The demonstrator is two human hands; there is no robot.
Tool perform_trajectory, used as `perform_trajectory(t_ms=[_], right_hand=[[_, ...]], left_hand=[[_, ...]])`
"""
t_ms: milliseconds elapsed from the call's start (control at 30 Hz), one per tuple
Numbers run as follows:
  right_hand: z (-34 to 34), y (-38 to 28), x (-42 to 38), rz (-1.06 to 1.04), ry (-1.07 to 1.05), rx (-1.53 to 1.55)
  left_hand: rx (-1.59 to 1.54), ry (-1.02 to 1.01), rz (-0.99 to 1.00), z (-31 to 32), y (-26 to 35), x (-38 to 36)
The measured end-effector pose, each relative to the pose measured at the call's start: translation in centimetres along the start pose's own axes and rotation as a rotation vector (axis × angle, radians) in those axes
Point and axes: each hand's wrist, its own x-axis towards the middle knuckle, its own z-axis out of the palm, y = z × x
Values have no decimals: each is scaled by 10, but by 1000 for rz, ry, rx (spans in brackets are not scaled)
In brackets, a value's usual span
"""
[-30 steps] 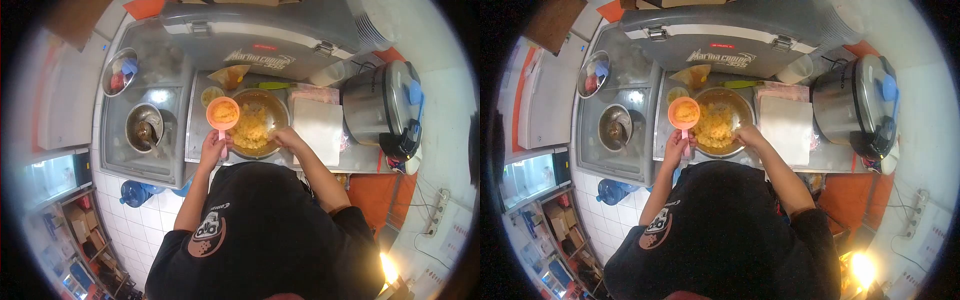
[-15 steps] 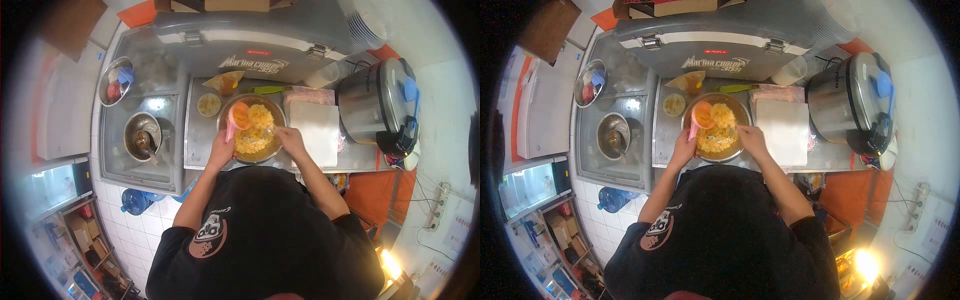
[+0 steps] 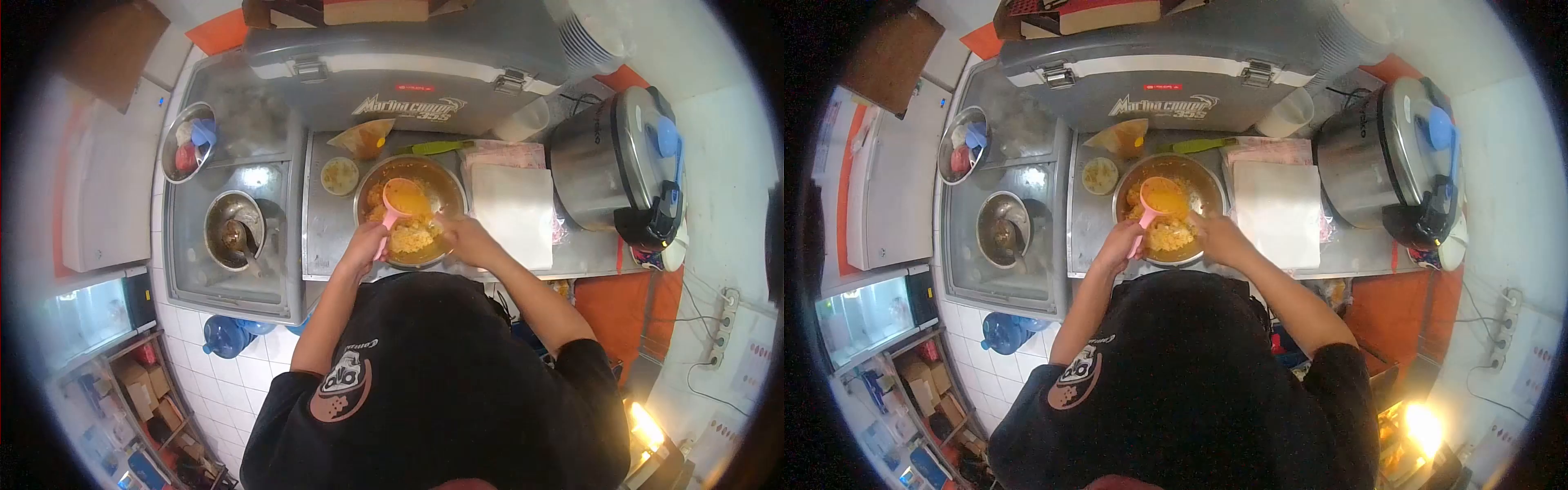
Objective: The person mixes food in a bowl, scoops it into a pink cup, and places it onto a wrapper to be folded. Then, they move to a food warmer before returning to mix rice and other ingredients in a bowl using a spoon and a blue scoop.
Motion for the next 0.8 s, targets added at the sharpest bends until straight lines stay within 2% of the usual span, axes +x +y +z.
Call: perform_trajectory(t_ms=[67,100,167,200,400,433,500,533,600,633,700,800], right_hand=[[-18,6,0,-60,141,66],[-19,11,5,-59,141,68],[-18,22,15,148,187,66],[-31,2,13,253,177,38],[10,5,36,429,30,-109],[22,12,42,421,26,-110],[49,30,56,187,-45,-243],[66,43,64,186,-44,-242],[93,64,77,-33,-107,181],[84,49,72,-32,-106,181],[70,18,62,463,71,790],[56,30,50,338,-24,685]], left_hand=[[24,44,31,1,10,-7],[61,98,86,-2,13,-10],[105,146,133,-13,13,-15],[90,133,188,-21,13,-16],[52,138,307,-38,16,-30],[43,142,308,-38,15,-33],[36,148,309,-38,13,-35],[15,149,309,-38,10,-35],[-4,148,306,-36,5,-34],[-1,150,294,-35,4,-34],[2,160,284,-35,4,-35],[5,155,301,-35,6,-37]])
